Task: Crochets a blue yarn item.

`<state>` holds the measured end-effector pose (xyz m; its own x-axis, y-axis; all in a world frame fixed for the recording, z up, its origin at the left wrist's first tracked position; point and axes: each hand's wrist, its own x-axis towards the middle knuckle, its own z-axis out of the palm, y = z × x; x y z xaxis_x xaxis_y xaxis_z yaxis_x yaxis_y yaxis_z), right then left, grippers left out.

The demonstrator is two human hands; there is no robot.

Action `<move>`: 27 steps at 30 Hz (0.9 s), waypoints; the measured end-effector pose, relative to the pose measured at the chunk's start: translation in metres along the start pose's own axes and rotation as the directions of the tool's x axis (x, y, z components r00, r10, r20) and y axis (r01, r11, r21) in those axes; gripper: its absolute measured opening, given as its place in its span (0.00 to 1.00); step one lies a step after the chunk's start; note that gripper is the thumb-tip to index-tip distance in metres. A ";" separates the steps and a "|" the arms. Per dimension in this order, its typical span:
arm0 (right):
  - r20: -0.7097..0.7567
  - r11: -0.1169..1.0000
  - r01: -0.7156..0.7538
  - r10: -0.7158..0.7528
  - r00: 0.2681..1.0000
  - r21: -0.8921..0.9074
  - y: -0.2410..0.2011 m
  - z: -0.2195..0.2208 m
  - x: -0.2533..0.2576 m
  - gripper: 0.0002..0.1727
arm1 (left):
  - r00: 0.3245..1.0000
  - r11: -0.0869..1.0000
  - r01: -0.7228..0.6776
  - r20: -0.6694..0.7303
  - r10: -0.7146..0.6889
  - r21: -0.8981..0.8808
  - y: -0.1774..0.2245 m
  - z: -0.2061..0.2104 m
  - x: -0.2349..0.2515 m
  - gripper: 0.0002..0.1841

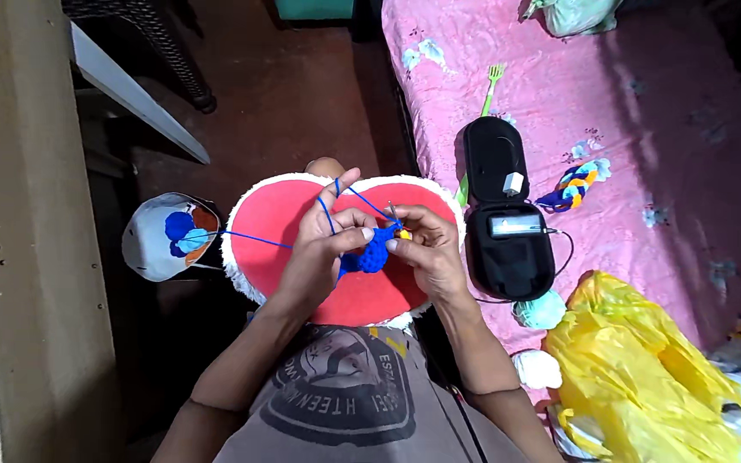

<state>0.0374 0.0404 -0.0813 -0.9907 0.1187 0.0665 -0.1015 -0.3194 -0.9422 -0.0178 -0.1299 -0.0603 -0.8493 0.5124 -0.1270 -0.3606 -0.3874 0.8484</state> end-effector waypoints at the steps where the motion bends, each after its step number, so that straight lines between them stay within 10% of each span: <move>1: 0.006 1.000 -0.003 0.002 1.000 0.020 0.001 0.000 0.000 0.22 | 1.000 0.998 0.031 0.008 -0.030 -0.047 -0.001 -0.001 0.001 0.39; 11: 0.216 0.900 0.170 -0.088 0.972 -0.402 -0.009 -0.025 0.000 0.16 | 0.999 0.997 0.025 -0.019 -0.027 -0.079 0.000 -0.005 0.002 0.38; 19: 0.426 0.385 0.487 -0.236 0.873 -0.784 -0.035 -0.038 -0.004 0.20 | 0.999 0.999 -0.026 -0.037 0.027 0.037 0.000 -0.001 0.001 0.38; 27: 0.349 -0.043 0.361 -0.376 0.858 -0.932 -0.027 -0.005 -0.023 0.22 | 0.928 0.857 -0.328 -0.034 0.370 0.397 -0.012 0.009 -0.001 0.43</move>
<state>0.0637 0.0512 -0.0589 -0.8439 -0.1067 0.5257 -0.2685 0.9324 -0.2418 -0.0088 -0.1193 -0.0662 -0.9350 0.3061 0.1790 0.1223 -0.1955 0.9730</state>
